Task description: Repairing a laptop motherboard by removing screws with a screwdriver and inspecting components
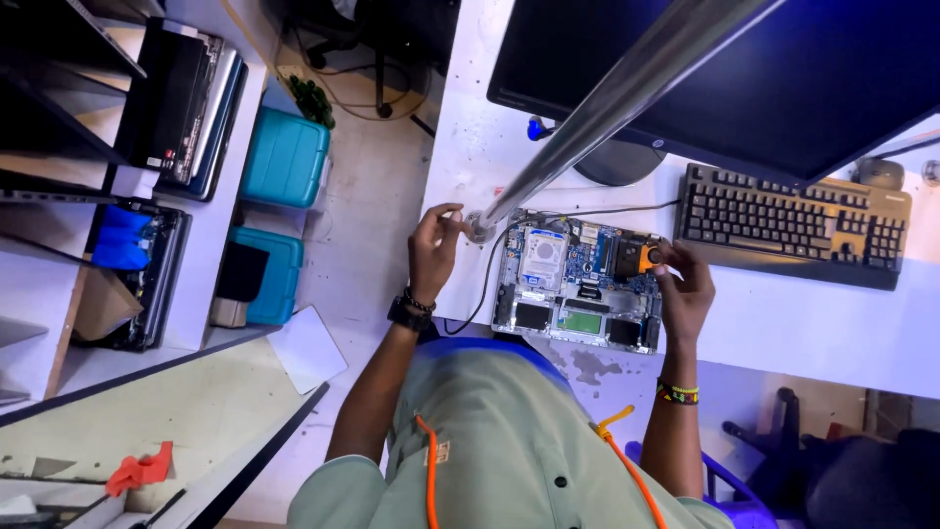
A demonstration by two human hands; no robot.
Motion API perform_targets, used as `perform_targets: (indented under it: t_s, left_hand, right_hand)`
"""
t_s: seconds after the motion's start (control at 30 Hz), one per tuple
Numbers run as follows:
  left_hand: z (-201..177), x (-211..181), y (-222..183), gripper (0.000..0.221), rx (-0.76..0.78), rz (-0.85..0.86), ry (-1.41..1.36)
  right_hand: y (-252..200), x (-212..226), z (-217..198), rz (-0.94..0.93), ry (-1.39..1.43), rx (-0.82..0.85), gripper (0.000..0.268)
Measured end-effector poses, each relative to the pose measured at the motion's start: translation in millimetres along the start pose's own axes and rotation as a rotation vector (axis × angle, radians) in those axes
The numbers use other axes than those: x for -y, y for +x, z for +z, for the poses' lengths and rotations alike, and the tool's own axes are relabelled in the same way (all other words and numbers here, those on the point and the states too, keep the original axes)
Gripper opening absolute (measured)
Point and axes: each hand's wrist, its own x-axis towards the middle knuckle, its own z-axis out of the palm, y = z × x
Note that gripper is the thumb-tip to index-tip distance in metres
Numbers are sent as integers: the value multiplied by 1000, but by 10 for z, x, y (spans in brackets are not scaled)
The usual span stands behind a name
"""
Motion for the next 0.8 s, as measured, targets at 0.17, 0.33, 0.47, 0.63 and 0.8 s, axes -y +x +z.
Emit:
perform_targets:
  t_s: [0.17, 0.33, 0.47, 0.63, 0.8]
  left_hand:
    - [166, -19, 347, 18, 151, 35, 267]
    - [238, -42, 197, 26, 109, -70, 244]
    - [206, 79, 255, 23, 100, -62, 211]
    - [70, -336, -83, 20, 106, 306, 319]
    - [-606, -1102, -598, 6, -405, 863, -479]
  right_hand:
    - [63, 106, -4, 14, -96, -22, 42]
    - [-38, 220, -37, 143, -227, -62, 33]
    - [-180, 262, 122, 118, -330, -85, 39]
    - [-239, 377, 113, 118, -357, -212, 35]
    - [-201, 197, 117, 180, -309, -156, 33]
